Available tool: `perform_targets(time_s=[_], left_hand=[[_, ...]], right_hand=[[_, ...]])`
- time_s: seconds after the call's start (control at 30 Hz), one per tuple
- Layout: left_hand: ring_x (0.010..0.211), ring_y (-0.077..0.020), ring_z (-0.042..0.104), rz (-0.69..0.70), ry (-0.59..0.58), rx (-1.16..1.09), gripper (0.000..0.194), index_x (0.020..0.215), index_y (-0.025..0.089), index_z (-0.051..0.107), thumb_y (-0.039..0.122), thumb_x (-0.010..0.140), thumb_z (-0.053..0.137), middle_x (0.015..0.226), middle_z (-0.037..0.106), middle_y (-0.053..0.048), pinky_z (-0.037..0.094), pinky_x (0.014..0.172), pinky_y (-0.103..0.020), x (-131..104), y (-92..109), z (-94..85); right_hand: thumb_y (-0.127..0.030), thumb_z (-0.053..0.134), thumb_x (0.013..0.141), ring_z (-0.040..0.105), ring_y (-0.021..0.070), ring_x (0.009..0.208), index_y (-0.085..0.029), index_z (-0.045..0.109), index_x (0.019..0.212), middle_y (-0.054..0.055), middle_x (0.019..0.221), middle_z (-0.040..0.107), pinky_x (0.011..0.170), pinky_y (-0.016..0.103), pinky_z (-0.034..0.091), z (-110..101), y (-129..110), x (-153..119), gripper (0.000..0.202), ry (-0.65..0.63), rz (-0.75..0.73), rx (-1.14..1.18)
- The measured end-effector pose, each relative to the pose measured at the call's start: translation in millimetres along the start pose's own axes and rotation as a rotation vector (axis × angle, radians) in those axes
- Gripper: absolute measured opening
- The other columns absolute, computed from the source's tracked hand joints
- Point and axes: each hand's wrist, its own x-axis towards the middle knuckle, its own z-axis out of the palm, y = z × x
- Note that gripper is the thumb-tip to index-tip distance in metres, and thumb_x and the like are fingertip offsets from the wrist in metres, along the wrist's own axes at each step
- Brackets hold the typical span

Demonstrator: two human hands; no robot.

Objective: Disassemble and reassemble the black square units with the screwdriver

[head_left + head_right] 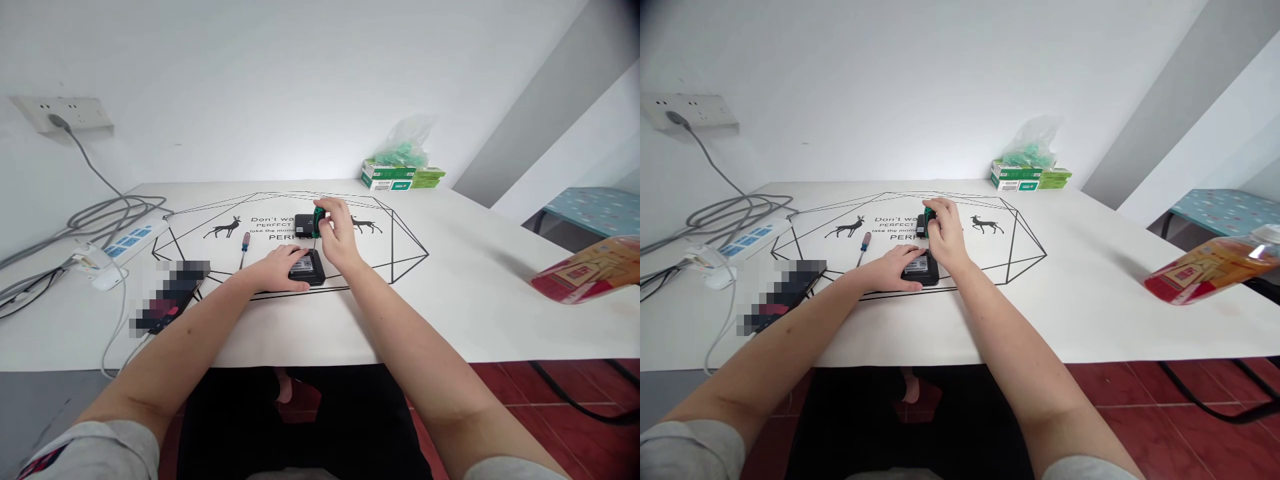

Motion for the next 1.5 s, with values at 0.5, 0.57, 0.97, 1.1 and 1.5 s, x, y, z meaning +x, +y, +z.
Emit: perform_targets(time_s=[0.5, 0.57, 0.97, 1.1, 1.5], left_hand=[[0.162, -0.045, 0.033, 0.028, 0.04, -0.038, 0.107, 0.173, 0.025, 0.037, 0.078, 0.086, 0.07, 0.176, 0.038, -0.018, 0.033, 0.131, -0.06, 0.6, -5.3, 2.6], [0.162, -0.0447, 0.033, 0.021, 0.033, -0.037, 0.108, 0.173, 0.024, 0.036, 0.078, 0.086, 0.07, 0.176, 0.037, -0.018, 0.033, 0.132, -0.059, 0.2, -5.1, 2.2], [0.161, -0.0375, 0.038, 0.022, 0.272, -0.044, 0.067, 0.155, 0.022, 0.06, 0.065, 0.103, 0.059, 0.168, 0.053, -0.016, 0.025, 0.135, -0.058, 8.0, -10.1, 8.8], [0.147, -0.0334, 0.052, -0.012, 0.431, -0.025, 0.026, 0.115, 0.025, 0.076, 0.041, 0.105, 0.058, 0.149, 0.069, -0.01, 0.037, 0.127, -0.056, 13.6, -12.5, 7.1], [0.135, -0.0429, 0.056, -0.37, 0.411, 0.212, 0.033, 0.113, 0.026, 0.081, 0.028, 0.103, 0.05, 0.13, 0.076, -0.016, 0.035, 0.117, -0.069, 7.4, -47.1, -12.5]], right_hand=[[-0.018, 0.06, 0.092, 0.063, 0.0256, 0.104, -0.031, 0.062, 0.134, 0.008, 0.122, 0.065, 0.083, 0.046, 0.064, -0.1, -4.8, 0.2, 0.045, 0.008, 0.009, -0.069], [-0.018, 0.06, 0.092, 0.063, 0.0256, 0.104, -0.031, 0.061, 0.134, 0.008, 0.122, 0.065, 0.082, 0.045, 0.064, -0.7, -5.0, 0.6, 0.045, 0.019, 0.005, -0.077], [-0.025, 0.063, 0.095, 0.065, 0.0243, 0.111, -0.033, 0.058, 0.135, 0.009, 0.131, 0.063, 0.082, 0.042, 0.065, 1.0, -4.4, 0.7, 0.04, 0.146, 0.14, 0.062], [-0.031, 0.065, 0.098, 0.066, 0.0232, 0.112, -0.033, 0.056, 0.136, 0.009, 0.136, 0.062, 0.081, 0.04, 0.067, 4.8, 0.6, -1.4, 0.039, 0.157, 0.196, 0.128], [-0.026, 0.067, 0.096, 0.066, 0.024, 0.111, -0.032, 0.057, 0.133, 0.009, 0.133, 0.062, 0.084, 0.043, 0.067, 4.0, 7.3, -1.1, 0.039, 0.183, 0.222, 0.095]])
